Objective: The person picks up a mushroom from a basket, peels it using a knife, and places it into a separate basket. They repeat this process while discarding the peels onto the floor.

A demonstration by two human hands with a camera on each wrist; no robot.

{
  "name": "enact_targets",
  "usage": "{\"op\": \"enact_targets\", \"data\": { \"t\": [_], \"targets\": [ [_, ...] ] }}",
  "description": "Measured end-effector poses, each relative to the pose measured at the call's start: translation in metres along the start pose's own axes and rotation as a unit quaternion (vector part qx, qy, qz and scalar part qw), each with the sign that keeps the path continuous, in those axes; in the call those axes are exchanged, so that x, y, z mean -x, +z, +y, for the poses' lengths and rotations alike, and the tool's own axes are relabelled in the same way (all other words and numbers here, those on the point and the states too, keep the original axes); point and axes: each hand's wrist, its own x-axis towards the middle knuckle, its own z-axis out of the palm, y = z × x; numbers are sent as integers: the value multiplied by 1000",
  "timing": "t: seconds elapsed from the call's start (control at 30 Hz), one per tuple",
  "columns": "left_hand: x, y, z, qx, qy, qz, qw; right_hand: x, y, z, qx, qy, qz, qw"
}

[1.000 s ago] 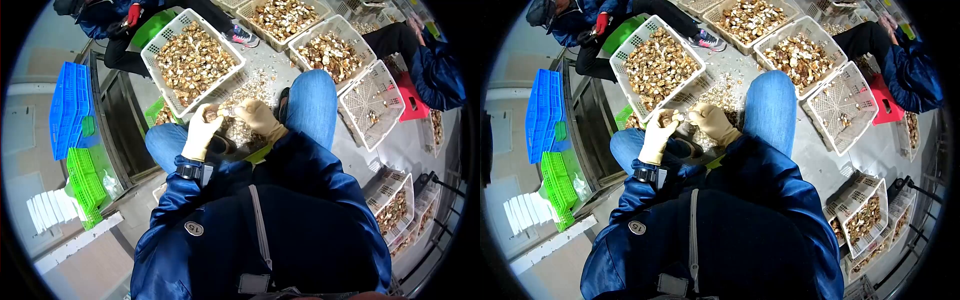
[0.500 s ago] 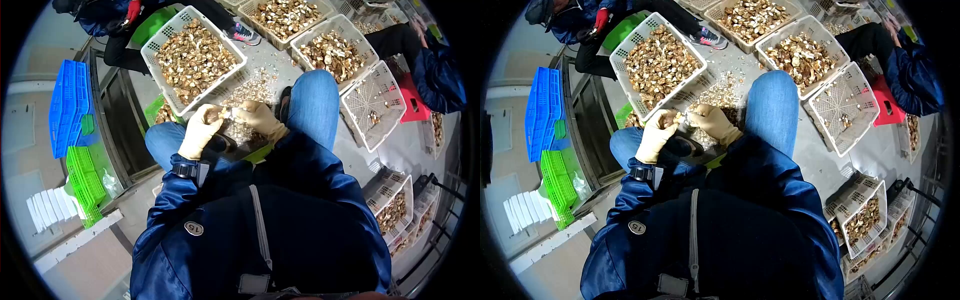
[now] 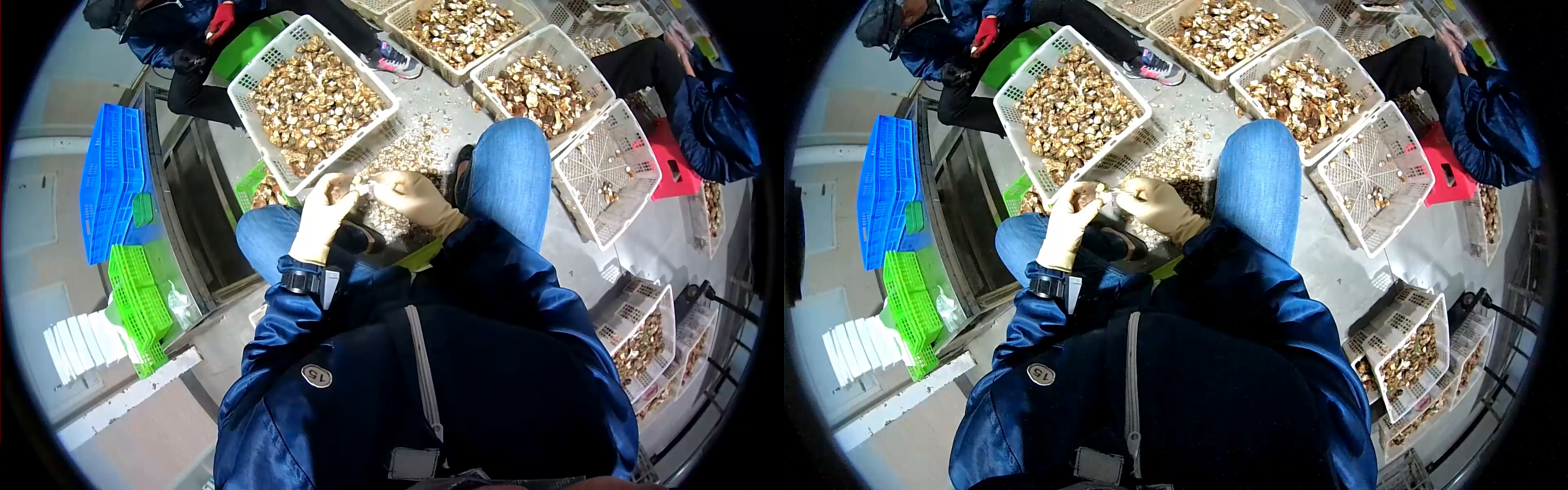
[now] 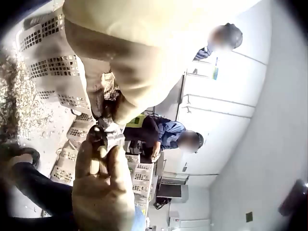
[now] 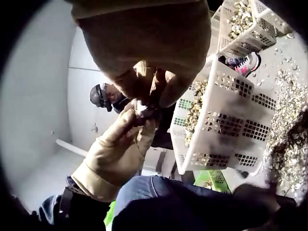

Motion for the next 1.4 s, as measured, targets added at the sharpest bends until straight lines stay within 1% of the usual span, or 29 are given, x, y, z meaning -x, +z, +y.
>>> {"op": "enact_targets", "data": {
  "t": [0.07, 0.1, 0.2, 0.23, 0.3, 0.33, 0.37, 0.4, 0.43, 0.47, 0.5, 0.53, 0.6, 0.63, 0.73, 0.77, 0.87, 0.9, 1.0, 1.03, 1.07, 1.13, 1.17, 1.27, 1.3, 1.33, 1.4],
  "targets": [
    [2, 6, 8, 43, 16, -10, 999, 0, 8, 7, 33, -23, 55, 998],
    [4, 8, 14, 64, 23, -15, 998, -6, 7, 10, 39, -20, 21, 999],
    [6, 7, 19, 4, 46, -20, 999, -3, -10, 6, 34, 65, -23, 997],
    [6, 7, 23, 4, 31, -28, 999, -5, -6, 15, 9, 33, -18, 999],
    [8, 7, 33, 5, 0, -44, 999, -6, -5, 7, 31, -12, -27, 999],
    [8, 6, 32, -17, 10, -49, 999, -5, -2, 1, 42, -34, -32, 998],
    [7, 6, 30, -40, 20, -54, 998, -3, 1, -1, 43, -49, -7, 998],
    [7, 5, 28, -62, 29, -61, 996, -5, -1, 8, 28, -37, -19, 999],
    [8, 5, 30, -79, 40, -44, 995, -7, -5, 21, 13, -25, -29, 999],
    [10, 4, 34, -42, 34, -44, 998, -7, -8, 32, -2, -13, -38, 999],
    [10, 4, 37, -33, 39, -49, 997, -4, -7, 14, -64, 43, -17, 997],
    [10, 4, 38, -23, 45, -54, 997, -5, -7, 15, -35, 23, -33, 999],
    [7, 2, 38, -100, 43, -85, 990, -8, -5, 17, 19, -17, -69, 997],
    [7, 1, 39, -138, 41, -101, 984, -5, -5, 14, 21, -4, -69, 997],
    [12, 3, 53, 32, 34, -96, 994, -3, -10, 5, -113, 52, -63, 990],
    [9, -1, 48, 6, 49, -97, 994, -2, -9, 4, -112, 22, -51, 992],
    [5, -3, 41, 17, 47, -86, 995, -4, -6, 11, -56, -17, -13, 998],
    [7, -1, 51, 38, 20, -86, 995, -5, -7, 11, -42, 29, -20, 998],
    [2, -2, 35, 56, 22, -77, 995, -3, -7, 7, -55, 28, -9, 998],
    [1, -2, 33, 82, 7, -79, 993, -4, 0, 16, -71, -19, 16, 997],
    [2, -2, 32, 48, 7, -72, 996, -5, 1, 18, -9, -76, 29, 997],
    [4, 3, 44, -21, 8, -58, 998, -5, 0, 8, 112, -187, 52, 975],
    [3, 1, 40, -124, 46, -50, 990, -4, -2, 3, 94, -127, 33, 987],
    [7, 3, 51, -120, 64, -55, 989, 0, -11, -9, 37, 55, -25, 997],
    [6, 2, 48, -97, 58, -62, 992, -1, -8, -2, 15, 40, -18, 999],
    [6, 2, 45, -114, 59, -68, 989, -2, -5, 4, 46, -25, -3, 999],
    [7, 2, 40, -150, 60, -77, 984, -3, 2, 10, 104, -155, 25, 982]
  ]
}}
